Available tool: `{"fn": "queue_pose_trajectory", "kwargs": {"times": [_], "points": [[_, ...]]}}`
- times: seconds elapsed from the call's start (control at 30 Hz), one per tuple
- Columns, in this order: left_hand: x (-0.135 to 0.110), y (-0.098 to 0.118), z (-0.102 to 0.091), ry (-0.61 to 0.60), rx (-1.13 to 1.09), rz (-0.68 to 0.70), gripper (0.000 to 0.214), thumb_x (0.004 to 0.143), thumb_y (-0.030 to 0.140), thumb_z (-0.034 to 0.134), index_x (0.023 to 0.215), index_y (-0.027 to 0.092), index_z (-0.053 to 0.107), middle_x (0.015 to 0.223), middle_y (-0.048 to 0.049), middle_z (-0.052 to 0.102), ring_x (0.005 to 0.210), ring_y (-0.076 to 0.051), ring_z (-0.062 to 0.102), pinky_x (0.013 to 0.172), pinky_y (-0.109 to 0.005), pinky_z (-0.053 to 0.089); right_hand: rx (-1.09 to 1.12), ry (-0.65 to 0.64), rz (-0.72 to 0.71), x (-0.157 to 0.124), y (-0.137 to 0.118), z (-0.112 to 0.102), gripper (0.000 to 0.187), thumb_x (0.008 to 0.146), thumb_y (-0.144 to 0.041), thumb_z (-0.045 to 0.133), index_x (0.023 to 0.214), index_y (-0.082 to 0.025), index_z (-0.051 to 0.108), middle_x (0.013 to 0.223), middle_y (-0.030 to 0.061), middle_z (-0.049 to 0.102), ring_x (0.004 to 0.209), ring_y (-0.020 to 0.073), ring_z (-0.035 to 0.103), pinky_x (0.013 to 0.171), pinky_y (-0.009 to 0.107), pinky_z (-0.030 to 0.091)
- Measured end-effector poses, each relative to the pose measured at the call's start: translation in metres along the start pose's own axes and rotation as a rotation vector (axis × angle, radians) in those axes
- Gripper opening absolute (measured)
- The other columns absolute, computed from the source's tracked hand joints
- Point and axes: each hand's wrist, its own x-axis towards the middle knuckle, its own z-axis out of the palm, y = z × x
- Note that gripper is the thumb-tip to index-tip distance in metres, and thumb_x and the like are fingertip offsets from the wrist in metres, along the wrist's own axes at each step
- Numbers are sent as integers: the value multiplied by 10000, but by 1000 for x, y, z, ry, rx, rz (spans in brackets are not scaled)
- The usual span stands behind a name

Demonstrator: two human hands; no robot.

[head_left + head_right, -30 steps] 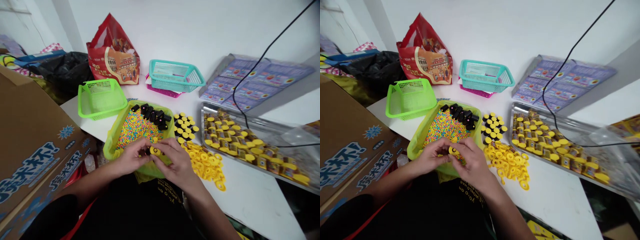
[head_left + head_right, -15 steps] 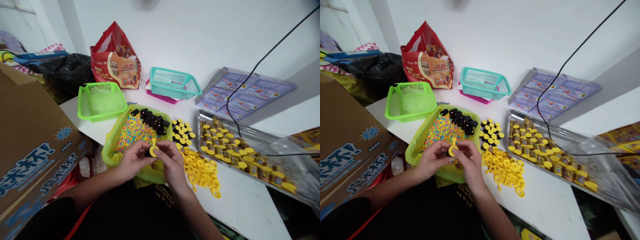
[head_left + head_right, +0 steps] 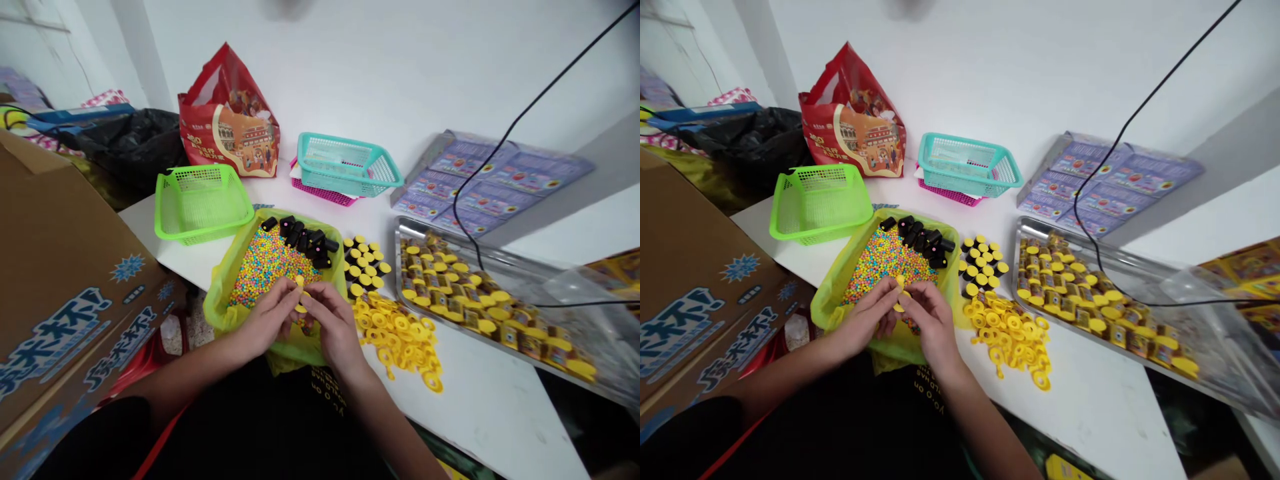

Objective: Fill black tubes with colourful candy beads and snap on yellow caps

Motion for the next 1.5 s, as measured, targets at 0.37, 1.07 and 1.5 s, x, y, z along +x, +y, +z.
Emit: {"fn": "queue_pose_trajectory", "kwargs": {"times": [0.37, 1.07, 1.5], "points": [[0, -4, 18, 231, -81, 187, 407, 881, 548, 633, 736, 209, 462, 668, 66, 411, 528, -76, 352, 446, -199, 310, 243, 144, 160, 1, 0, 18, 262, 637, -338, 831, 620, -202, 607, 583, -68, 521, 479, 79, 443, 450, 227, 320], [7, -2, 11, 211, -84, 28, 374, 896, 553, 604, 792, 210, 498, 558, 81, 468, 429, -69, 393, 397, -194, 287, 82, -26, 126, 10, 6, 1, 275, 793, -495, 770, 911, -255, 703, 718, -32, 617, 567, 129, 551, 484, 259, 396], [6, -8, 16, 167, -362, -51, 470, 796, 611, 738, 808, 194, 522, 635, 85, 408, 422, -29, 311, 355, -158, 229, -543, 71, -678, -2, -1, -6, 273, 848, -171, 736, 1057, -344, 769, 963, 44, 715, 875, 211, 668, 742, 378, 550]]}}
